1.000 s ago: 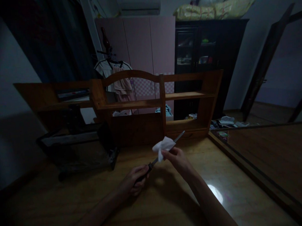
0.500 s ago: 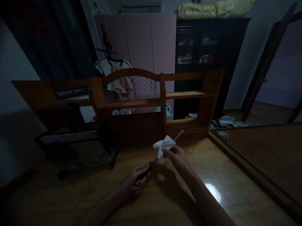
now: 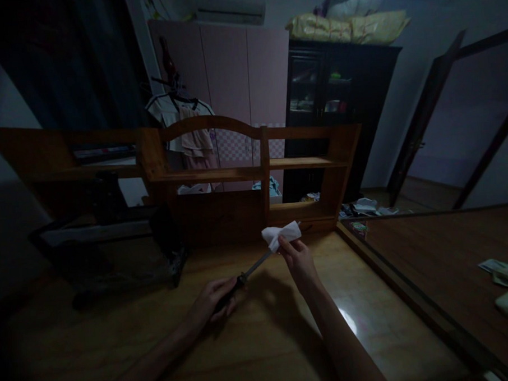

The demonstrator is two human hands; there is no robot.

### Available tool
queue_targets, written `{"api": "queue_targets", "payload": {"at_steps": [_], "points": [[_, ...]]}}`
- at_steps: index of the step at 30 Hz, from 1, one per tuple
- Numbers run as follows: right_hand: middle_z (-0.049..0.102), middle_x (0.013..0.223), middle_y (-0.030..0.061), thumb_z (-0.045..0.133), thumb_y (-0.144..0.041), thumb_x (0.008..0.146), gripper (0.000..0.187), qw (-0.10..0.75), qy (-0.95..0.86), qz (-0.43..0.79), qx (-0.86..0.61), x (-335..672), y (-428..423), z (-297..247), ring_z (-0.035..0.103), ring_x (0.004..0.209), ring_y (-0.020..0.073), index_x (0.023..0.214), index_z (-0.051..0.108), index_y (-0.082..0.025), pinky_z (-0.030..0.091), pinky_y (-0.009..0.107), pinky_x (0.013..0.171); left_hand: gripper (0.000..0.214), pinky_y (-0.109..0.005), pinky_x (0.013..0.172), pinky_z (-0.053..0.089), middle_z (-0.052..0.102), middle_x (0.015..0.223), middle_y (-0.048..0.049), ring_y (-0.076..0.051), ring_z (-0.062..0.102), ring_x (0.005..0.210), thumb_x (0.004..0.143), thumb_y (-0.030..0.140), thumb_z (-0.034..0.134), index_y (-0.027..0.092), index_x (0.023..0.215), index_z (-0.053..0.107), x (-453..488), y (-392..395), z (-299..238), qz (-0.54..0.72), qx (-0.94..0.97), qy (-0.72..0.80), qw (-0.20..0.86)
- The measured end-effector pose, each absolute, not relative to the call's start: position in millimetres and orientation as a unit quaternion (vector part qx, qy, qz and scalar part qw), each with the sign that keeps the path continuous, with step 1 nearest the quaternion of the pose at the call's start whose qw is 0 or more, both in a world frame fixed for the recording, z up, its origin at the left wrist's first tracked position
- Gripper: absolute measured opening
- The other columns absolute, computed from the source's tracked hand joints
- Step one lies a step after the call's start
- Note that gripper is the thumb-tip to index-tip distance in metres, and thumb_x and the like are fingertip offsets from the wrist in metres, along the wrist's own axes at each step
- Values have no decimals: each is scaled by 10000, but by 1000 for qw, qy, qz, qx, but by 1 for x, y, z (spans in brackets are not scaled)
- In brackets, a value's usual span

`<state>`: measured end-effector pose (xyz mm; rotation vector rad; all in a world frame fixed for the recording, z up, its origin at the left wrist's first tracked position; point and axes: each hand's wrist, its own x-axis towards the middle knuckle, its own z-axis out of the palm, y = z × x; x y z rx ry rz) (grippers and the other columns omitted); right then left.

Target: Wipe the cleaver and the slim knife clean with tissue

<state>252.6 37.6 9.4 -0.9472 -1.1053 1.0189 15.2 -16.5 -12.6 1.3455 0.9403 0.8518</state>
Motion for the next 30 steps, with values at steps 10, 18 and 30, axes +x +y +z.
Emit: {"api": "queue_targets", "payload": {"at_steps": [10, 18, 30], "points": [[695, 790, 51, 761, -435, 718, 313, 516, -571, 521, -369, 213, 9, 11, 617, 728, 203, 863, 705, -163, 468, 320, 701, 252, -272, 823, 460, 698, 1011, -42, -203, 636, 923, 830, 319, 587, 226, 1051, 662, 20, -25, 1, 459, 691, 470, 299], [682, 746, 34, 759, -425, 722, 286, 520, -559, 529, -369, 215, 15, 1, 601, 688, 184, 836, 711, -167, 449, 297, 668, 294, -285, 836, 458, 693, 1013, -50, -198, 626, 934, 942, 356, 414, 216, 988, 667, 21, -28, 3, 444, 721, 453, 277], [653, 777, 37, 786, -382, 691, 282, 615, -475, 506, -374, 233, 32, -1, 567, 699, 158, 827, 687, -155, 442, 284, 668, 280, -331, 925, 443, 641, 1134, -25, -209, 586, 1077, 896, 345, 531, 298, 1154, 627, 12, -18, -9, 425, 744, 495, 147]]}}
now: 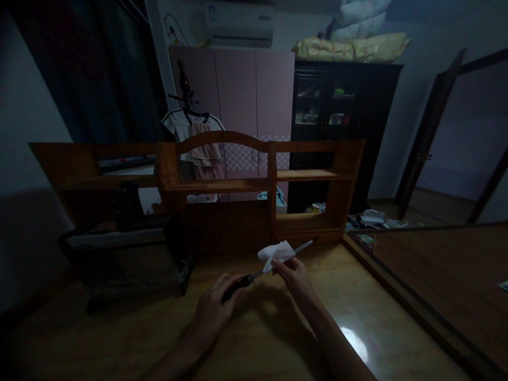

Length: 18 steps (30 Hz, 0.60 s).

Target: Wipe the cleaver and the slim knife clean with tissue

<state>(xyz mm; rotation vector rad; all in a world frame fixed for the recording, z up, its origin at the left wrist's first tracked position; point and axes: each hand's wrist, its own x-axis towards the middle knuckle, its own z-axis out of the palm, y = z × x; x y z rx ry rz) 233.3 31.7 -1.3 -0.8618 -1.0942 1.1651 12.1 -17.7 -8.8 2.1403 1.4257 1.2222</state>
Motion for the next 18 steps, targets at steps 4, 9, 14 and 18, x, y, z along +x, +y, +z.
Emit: {"api": "queue_targets", "payload": {"at_steps": [4, 9, 14, 18], "points": [[664, 789, 55, 789, -364, 690, 286, 622, -471, 504, -371, 235, 32, -3, 577, 718, 170, 844, 699, -140, 452, 296, 689, 253, -292, 847, 460, 620, 1085, -20, -181, 606, 983, 872, 269, 555, 290, 1111, 636, 12, -15, -12, 425, 732, 513, 144], [683, 803, 62, 807, -344, 666, 296, 628, -466, 506, -365, 233, 34, -6, 594, 728, 182, 856, 710, -140, 467, 303, 698, 240, -279, 815, 460, 613, 1050, -15, -177, 611, 937, 833, 242, 589, 289, 1060, 652, 9, -9, -13, 426, 714, 535, 148], [697, 825, 50, 803, -335, 667, 284, 648, -447, 502, -359, 236, 35, -2, 617, 757, 185, 868, 711, -157, 476, 296, 717, 240, -297, 835, 461, 631, 1061, -25, -196, 619, 951, 819, 290, 605, 290, 1051, 669, 2, -1, -14, 415, 702, 559, 151], [712, 915, 64, 796, -356, 665, 305, 672, -427, 489, -356, 240, 38, 0, 642, 830, 212, 900, 714, -180, 490, 314, 760, 337, -339, 908, 436, 643, 1166, -46, -229, 594, 1073, 878, 380, 523, 275, 1193, 587, 5, -3, -13, 394, 715, 555, 159]]}}
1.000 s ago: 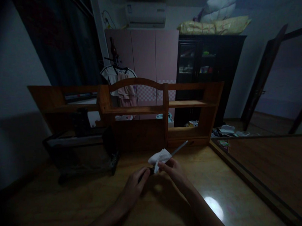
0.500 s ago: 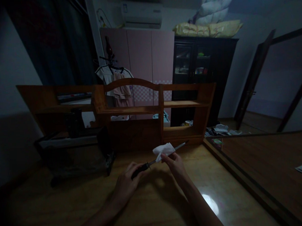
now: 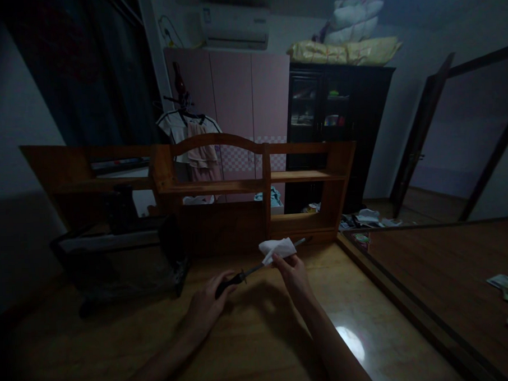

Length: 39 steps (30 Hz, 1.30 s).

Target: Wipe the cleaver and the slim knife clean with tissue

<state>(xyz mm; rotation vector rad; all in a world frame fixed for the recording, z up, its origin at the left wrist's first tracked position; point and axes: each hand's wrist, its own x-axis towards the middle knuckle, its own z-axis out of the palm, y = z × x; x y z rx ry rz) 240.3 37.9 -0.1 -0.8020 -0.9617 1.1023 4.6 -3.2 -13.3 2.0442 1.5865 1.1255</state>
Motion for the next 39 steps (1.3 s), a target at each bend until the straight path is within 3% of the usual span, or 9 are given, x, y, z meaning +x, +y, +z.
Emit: {"api": "queue_targets", "payload": {"at_steps": [7, 12, 19, 23, 28, 32, 39], "points": [[711, 1026, 78, 776, -374, 689, 278, 670, -428, 503, -340, 243, 39, 0, 645, 985, 251, 907, 723, -209, 490, 337, 857, 379, -303, 799, 449, 679, 1039, -58, -210, 633, 938, 974, 378, 276, 238, 1072, 615, 13, -14, -9, 355, 757, 518, 179], [708, 1053, 81, 780, -363, 680, 327, 650, -446, 524, -321, 238, 37, -1, 627, 1035, 268, 955, 710, -200, 487, 359, 879, 337, -316, 841, 460, 685, 1028, -63, -216, 631, 955, 938, 397, 384, 229, 1047, 656, 7, -3, -14, 396, 738, 511, 193], [718, 915, 49, 803, -326, 649, 328, 621, -483, 525, -325, 231, 34, -7, 643, 883, 226, 921, 697, -177, 499, 333, 799, 249, -344, 857, 478, 645, 982, -66, -211, 616, 936, 851, 329, 545, 221, 1021, 691, 0, 13, -24, 440, 721, 506, 176], [720, 896, 50, 808, -339, 646, 310, 594, -508, 525, -336, 229, 30, -4, 644, 859, 231, 894, 703, -185, 506, 347, 772, 236, -335, 854, 480, 622, 973, -63, -198, 612, 924, 845, 268, 540, 215, 1022, 686, 1, 13, -29, 431, 733, 494, 181], [730, 909, 66, 841, -363, 605, 338, 568, -534, 523, -344, 230, 26, 4, 643, 913, 261, 859, 717, -178, 471, 402, 870, 239, -287, 809, 475, 602, 1003, -41, -175, 606, 922, 871, 263, 513, 243, 1056, 663, 3, 9, -26, 437, 731, 504, 142], [725, 972, 66, 805, -395, 658, 341, 554, -544, 538, -329, 232, 22, 10, 632, 990, 270, 905, 717, -177, 448, 408, 925, 225, -271, 788, 464, 589, 1027, -32, -167, 602, 909, 901, 287, 486, 252, 1057, 643, 5, 3, -19, 439, 733, 514, 77], [717, 1006, 82, 843, -280, 609, 409, 534, -532, 589, -293, 232, 10, 17, 655, 972, 264, 972, 687, -176, 474, 395, 899, 223, -271, 765, 451, 582, 1030, -31, -171, 597, 904, 929, 317, 459, 247, 1071, 615, 6, -4, -17, 416, 741, 526, 25]]}}
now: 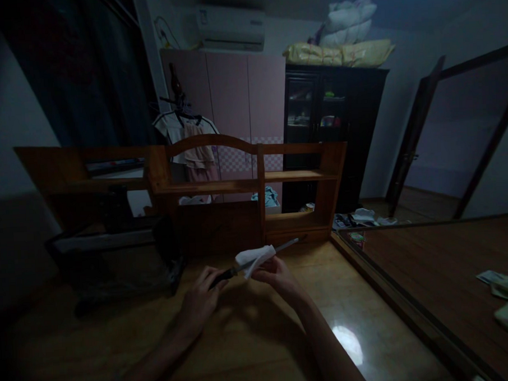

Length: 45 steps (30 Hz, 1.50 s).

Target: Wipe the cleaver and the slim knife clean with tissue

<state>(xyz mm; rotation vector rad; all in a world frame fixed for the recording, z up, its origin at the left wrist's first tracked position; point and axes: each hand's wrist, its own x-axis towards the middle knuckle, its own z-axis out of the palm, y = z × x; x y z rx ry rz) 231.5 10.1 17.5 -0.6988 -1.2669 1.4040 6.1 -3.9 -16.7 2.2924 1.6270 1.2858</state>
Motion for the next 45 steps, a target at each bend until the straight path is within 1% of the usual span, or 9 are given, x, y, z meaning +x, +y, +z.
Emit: {"api": "queue_targets", "payload": {"at_steps": [4, 7, 10, 15, 21, 29, 38, 41, 45], "points": [[702, 1057, 66, 837, -268, 618, 544, 541, -499, 620, -270, 226, 10, 17, 655, 1005, 243, 1111, 612, -236, 482, 395, 906, 217, -270, 735, 450, 586, 1052, -26, -176, 601, 892, 930, 310, 447, 254, 1058, 613, 4, -5, -14, 411, 729, 547, 17], [708, 983, 47, 816, -312, 659, 465, 554, -477, 631, -260, 225, 13, 16, 668, 968, 220, 1070, 615, -231, 475, 398, 929, 219, -270, 735, 451, 587, 1049, -26, -174, 605, 890, 931, 315, 438, 252, 1047, 614, 4, -5, -12, 414, 724, 552, 25], [707, 957, 55, 786, -377, 697, 392, 564, -458, 633, -266, 227, 18, 13, 688, 886, 217, 1019, 634, -214, 511, 391, 857, 240, -273, 721, 453, 587, 1045, -30, -178, 611, 894, 934, 344, 425, 254, 1048, 616, 6, -6, -10, 416, 717, 558, 30], [714, 883, 39, 812, -418, 662, 370, 599, -429, 614, -284, 230, 26, 6, 702, 849, 206, 892, 628, -195, 513, 356, 849, 286, -286, 745, 457, 584, 1044, -43, -183, 608, 904, 954, 378, 373, 241, 1042, 609, 10, -10, -11, 401, 736, 543, 55], [729, 839, 59, 794, -433, 695, 420, 588, -427, 613, -311, 226, 23, 5, 728, 754, 257, 964, 566, -207, 560, 389, 708, 290, -270, 700, 438, 585, 1029, -40, -171, 609, 846, 964, 383, 351, 237, 1015, 596, 14, -11, -16, 381, 749, 538, 58], [735, 817, 123, 759, -503, 713, 396, 565, -419, 636, -319, 218, 25, -5, 725, 795, 253, 834, 638, -146, 551, 384, 807, 279, -277, 722, 436, 588, 1015, -37, -177, 603, 869, 961, 374, 361, 240, 990, 603, 14, -13, -13, 380, 748, 541, 57], [727, 886, 61, 816, -389, 669, 358, 612, -406, 598, -320, 225, 34, -9, 692, 763, 175, 904, 684, -153, 536, 326, 798, 289, -274, 726, 432, 591, 1036, -38, -180, 608, 894, 963, 387, 361, 234, 1016, 601, 13, -11, -14, 392, 736, 548, 63], [723, 830, 43, 815, -379, 673, 341, 622, -400, 588, -328, 228, 36, -9, 684, 714, 157, 894, 676, -160, 534, 281, 719, 295, -272, 720, 430, 587, 1037, -37, -178, 606, 888, 966, 391, 355, 234, 1026, 597, 12, -12, -13, 389, 740, 544, 66], [690, 716, 1, 809, -399, 677, 348, 628, -394, 584, -331, 228, 35, -10, 587, 467, 96, 895, 652, -178, 453, 224, 465, 292, -271, 703, 422, 590, 1023, -39, -177, 609, 869, 965, 387, 361, 234, 1014, 605, 13, -13, -13, 385, 747, 539, 63]]}}
